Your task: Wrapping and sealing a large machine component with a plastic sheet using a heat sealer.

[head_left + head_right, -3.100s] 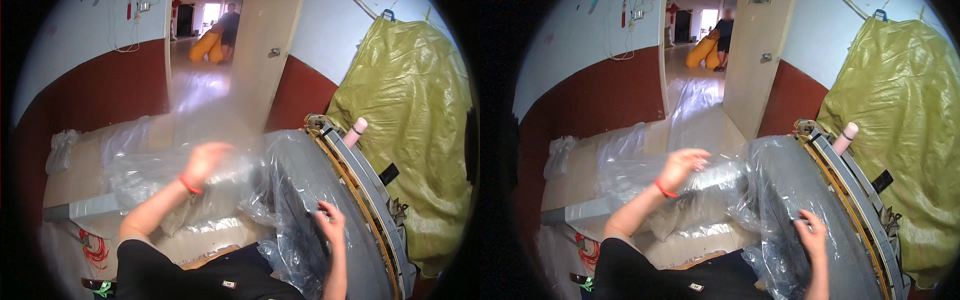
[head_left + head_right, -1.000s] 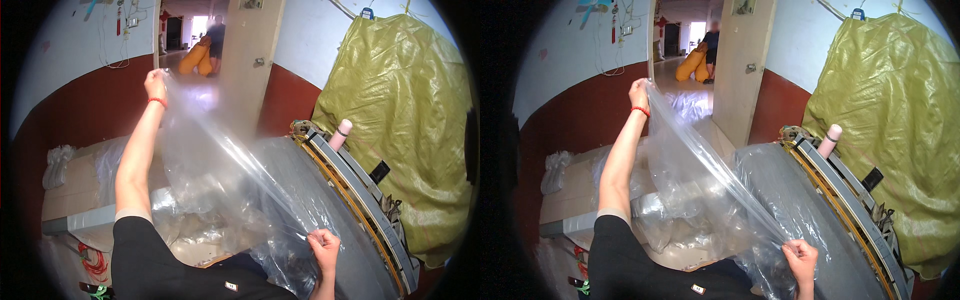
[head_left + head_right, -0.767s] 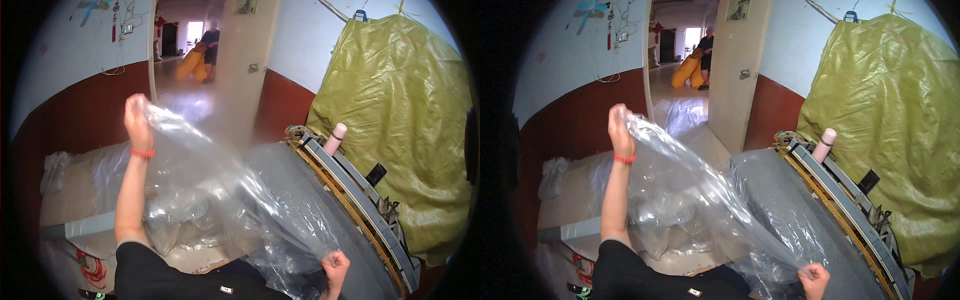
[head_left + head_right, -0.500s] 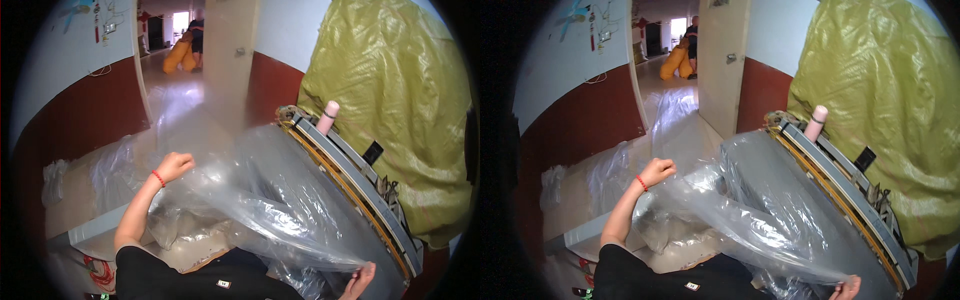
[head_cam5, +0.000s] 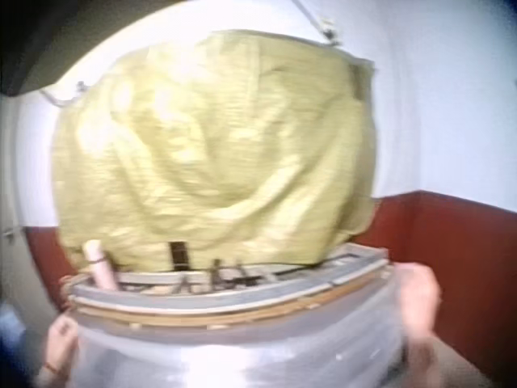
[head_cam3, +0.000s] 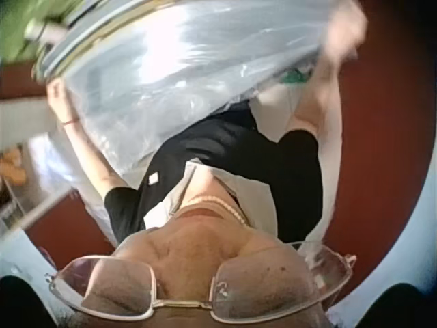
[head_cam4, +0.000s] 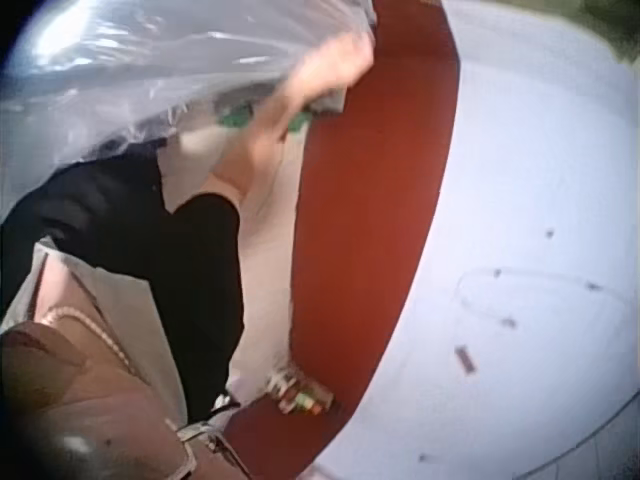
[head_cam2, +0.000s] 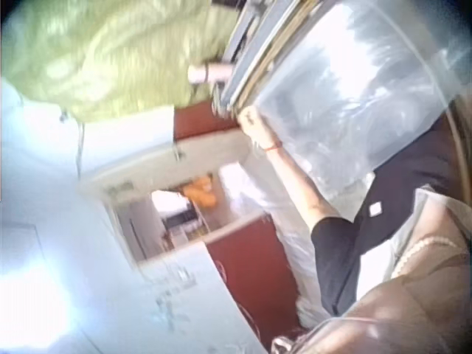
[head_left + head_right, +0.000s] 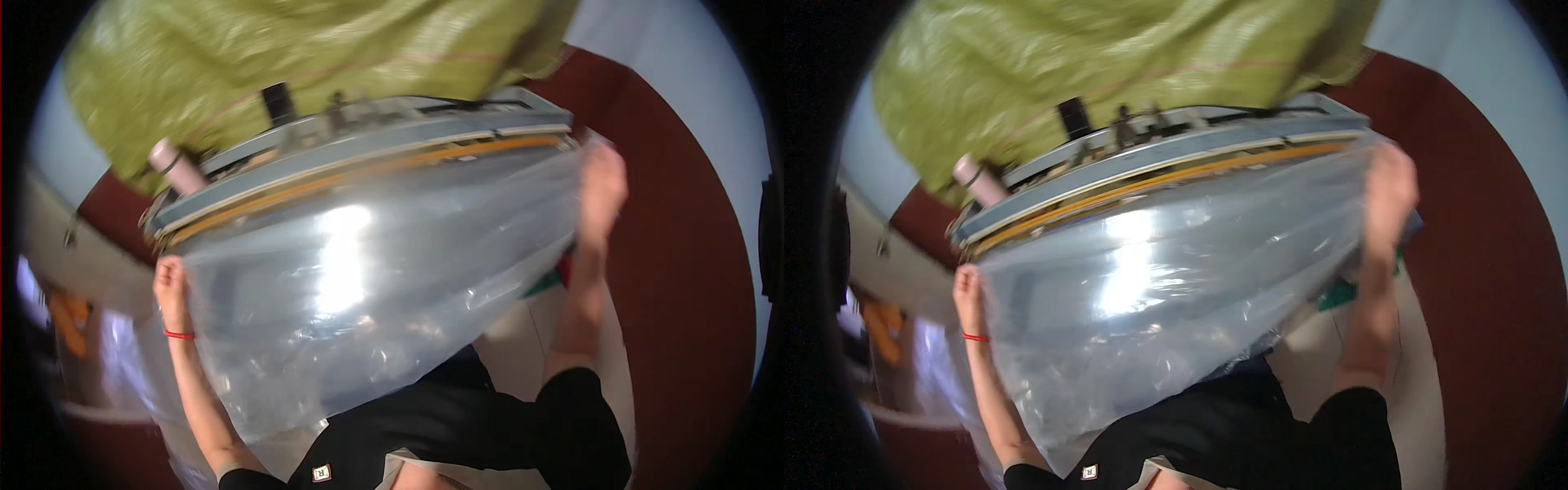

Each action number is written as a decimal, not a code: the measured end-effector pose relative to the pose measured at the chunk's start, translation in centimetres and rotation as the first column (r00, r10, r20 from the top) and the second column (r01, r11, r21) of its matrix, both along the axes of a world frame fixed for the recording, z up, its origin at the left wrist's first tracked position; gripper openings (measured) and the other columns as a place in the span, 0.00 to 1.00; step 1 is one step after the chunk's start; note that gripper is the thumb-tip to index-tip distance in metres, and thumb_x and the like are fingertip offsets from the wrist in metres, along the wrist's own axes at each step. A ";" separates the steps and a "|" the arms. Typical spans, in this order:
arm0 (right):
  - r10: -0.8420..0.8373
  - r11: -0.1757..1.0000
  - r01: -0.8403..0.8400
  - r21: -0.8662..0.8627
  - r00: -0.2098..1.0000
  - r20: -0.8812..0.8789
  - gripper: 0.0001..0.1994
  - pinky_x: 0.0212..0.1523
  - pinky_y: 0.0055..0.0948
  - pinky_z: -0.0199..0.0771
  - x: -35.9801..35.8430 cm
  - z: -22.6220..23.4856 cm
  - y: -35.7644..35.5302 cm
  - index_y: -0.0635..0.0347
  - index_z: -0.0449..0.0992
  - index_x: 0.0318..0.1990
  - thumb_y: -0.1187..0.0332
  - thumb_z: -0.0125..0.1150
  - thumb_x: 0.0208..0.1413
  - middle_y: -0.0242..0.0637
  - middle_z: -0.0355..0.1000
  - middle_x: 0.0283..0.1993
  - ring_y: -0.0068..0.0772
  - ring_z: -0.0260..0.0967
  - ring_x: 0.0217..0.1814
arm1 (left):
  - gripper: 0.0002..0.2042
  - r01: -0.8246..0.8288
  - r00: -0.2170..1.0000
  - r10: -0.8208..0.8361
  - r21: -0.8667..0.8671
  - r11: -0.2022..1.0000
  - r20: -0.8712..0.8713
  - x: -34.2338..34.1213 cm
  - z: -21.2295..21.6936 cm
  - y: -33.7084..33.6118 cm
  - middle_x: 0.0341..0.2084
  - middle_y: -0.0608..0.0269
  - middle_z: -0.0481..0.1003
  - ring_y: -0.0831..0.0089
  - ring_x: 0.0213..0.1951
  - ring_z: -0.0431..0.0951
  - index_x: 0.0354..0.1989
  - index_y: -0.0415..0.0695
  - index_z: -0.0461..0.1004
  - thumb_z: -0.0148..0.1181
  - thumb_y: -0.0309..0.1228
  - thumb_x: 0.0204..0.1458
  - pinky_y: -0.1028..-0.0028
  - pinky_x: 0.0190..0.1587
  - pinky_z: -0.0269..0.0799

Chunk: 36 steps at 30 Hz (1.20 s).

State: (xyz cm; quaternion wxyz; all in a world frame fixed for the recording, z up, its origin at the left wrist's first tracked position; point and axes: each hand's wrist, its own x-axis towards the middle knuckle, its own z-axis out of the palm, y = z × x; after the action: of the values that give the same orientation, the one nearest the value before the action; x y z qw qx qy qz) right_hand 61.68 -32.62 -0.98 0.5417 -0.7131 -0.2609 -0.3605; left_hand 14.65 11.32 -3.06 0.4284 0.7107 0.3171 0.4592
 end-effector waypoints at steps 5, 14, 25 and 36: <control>-0.331 0.885 0.093 -0.456 0.814 -0.478 0.09 0.32 0.35 0.68 6.3 -10.9 0.2 0.58 0.73 0.25 0.62 0.58 0.44 0.41 0.71 0.25 0.44 0.69 0.27 | 0.06 0.107 0.862 -0.136 -0.087 0.990 -0.489 6.0 -9.8 2.6 0.16 0.77 0.63 0.87 0.20 0.59 0.20 0.44 0.66 0.55 0.26 0.47 0.84 0.23 0.56; -0.479 0.785 0.140 -0.603 0.755 -0.448 0.12 0.33 0.37 0.67 5.6 -11.9 -4.6 0.58 0.73 0.25 0.58 0.57 0.44 0.40 0.71 0.27 0.43 0.69 0.33 | 0.06 0.165 0.904 -0.191 -0.100 0.981 -0.382 7.4 -10.6 1.7 0.16 0.76 0.63 0.88 0.20 0.59 0.21 0.43 0.65 0.54 0.23 0.47 0.86 0.23 0.55; -0.609 0.713 0.251 -0.655 0.685 -0.400 0.13 0.35 0.37 0.67 7.1 -11.7 -7.4 0.57 0.71 0.31 0.58 0.59 0.43 0.39 0.71 0.30 0.43 0.68 0.36 | 0.07 0.209 0.866 -0.195 -0.021 0.978 -0.461 9.5 -10.9 -0.8 0.17 0.77 0.62 0.88 0.21 0.58 0.21 0.42 0.65 0.56 0.23 0.47 0.86 0.25 0.56; -0.566 0.756 0.344 -0.557 0.771 -0.292 0.16 0.39 0.37 0.67 9.8 -13.0 -5.3 0.58 0.73 0.31 0.58 0.64 0.38 0.39 0.68 0.37 0.42 0.66 0.41 | 0.07 0.202 0.884 -0.183 -0.001 0.979 -0.430 9.6 -11.3 -1.2 0.17 0.77 0.61 0.88 0.21 0.58 0.20 0.42 0.64 0.56 0.23 0.47 0.86 0.24 0.56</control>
State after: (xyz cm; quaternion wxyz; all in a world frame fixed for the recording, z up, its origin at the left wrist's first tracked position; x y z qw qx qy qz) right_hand 71.52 -37.91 -13.99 0.2875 -0.9276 -0.0233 -0.2372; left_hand 24.26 10.13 -14.37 0.3762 0.8310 0.3212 0.2543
